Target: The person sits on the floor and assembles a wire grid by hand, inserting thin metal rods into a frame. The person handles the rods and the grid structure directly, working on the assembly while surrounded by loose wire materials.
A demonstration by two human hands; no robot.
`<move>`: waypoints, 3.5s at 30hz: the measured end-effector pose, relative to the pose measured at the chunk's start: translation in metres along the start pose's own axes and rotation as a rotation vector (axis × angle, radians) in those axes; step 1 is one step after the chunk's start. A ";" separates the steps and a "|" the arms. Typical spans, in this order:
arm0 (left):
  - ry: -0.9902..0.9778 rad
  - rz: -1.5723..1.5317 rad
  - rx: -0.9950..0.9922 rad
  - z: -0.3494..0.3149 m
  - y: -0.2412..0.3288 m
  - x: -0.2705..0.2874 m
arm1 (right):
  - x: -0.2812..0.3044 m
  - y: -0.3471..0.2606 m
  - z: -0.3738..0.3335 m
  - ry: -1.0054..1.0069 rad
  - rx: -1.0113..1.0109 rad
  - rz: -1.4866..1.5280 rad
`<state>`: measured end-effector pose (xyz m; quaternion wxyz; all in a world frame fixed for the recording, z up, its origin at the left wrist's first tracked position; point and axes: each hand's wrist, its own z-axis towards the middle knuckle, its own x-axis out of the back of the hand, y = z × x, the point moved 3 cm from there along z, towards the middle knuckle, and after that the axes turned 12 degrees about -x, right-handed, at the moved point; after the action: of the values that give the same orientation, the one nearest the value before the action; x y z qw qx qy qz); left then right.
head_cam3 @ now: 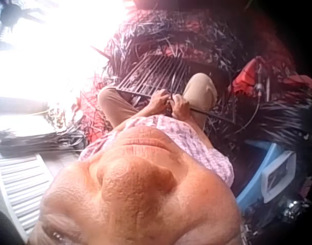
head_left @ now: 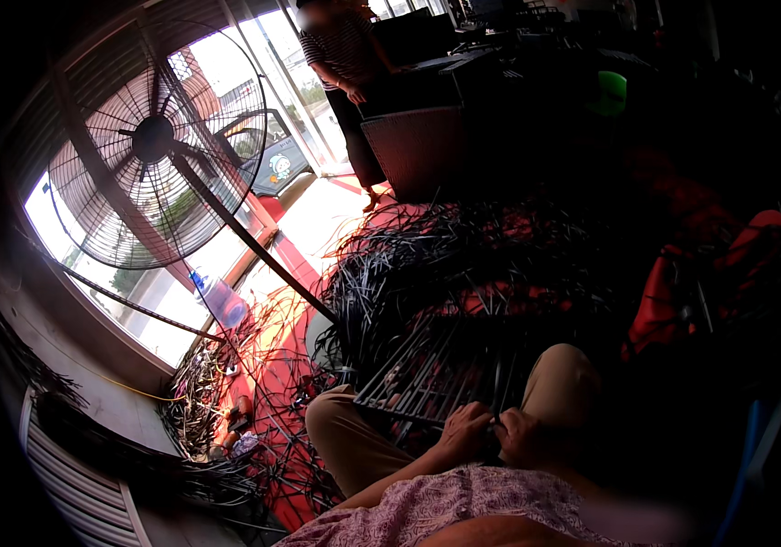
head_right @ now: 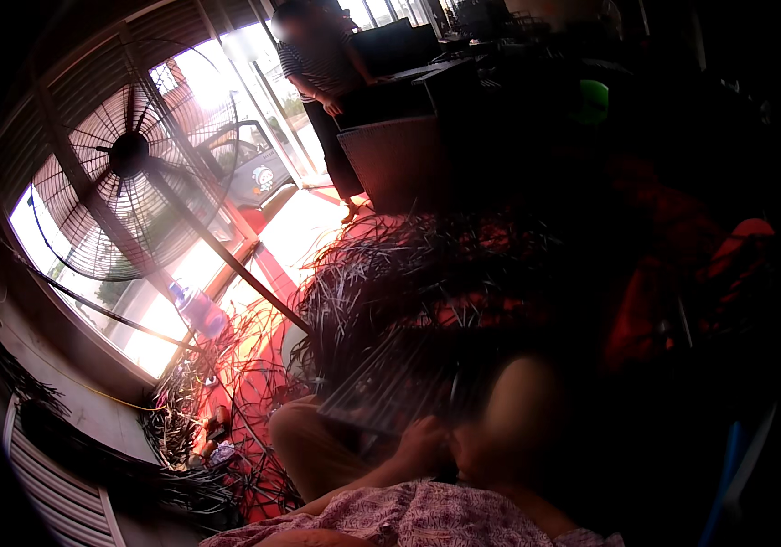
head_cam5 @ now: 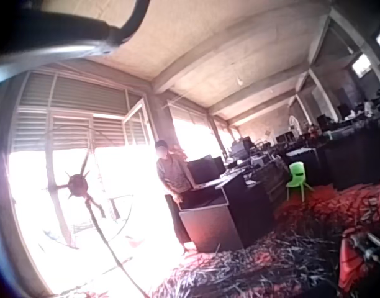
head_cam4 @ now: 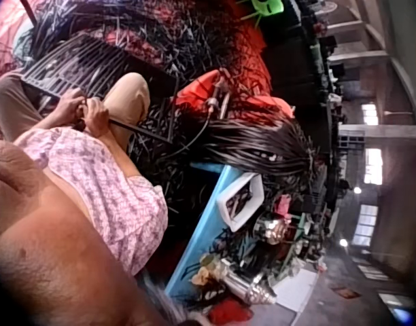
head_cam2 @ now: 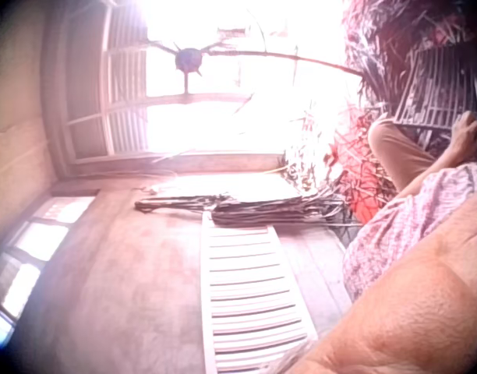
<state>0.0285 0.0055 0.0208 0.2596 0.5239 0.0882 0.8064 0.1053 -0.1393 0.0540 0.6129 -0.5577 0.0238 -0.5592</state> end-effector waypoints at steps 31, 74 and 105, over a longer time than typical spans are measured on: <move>-0.059 -0.057 0.050 -0.004 -0.003 0.002 | -0.001 -0.002 -0.001 -0.044 0.120 0.026; -0.119 -0.013 -0.060 -0.005 -0.001 0.010 | -0.010 0.005 -0.009 -0.095 0.043 -0.021; -0.171 -0.055 0.010 -0.006 -0.004 0.001 | -0.015 -0.001 -0.008 -0.135 -0.104 0.011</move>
<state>0.0244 0.0105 0.0177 0.2856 0.5896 0.0841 0.7508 0.0938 -0.1335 0.0427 0.5865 -0.6249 0.0144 -0.5150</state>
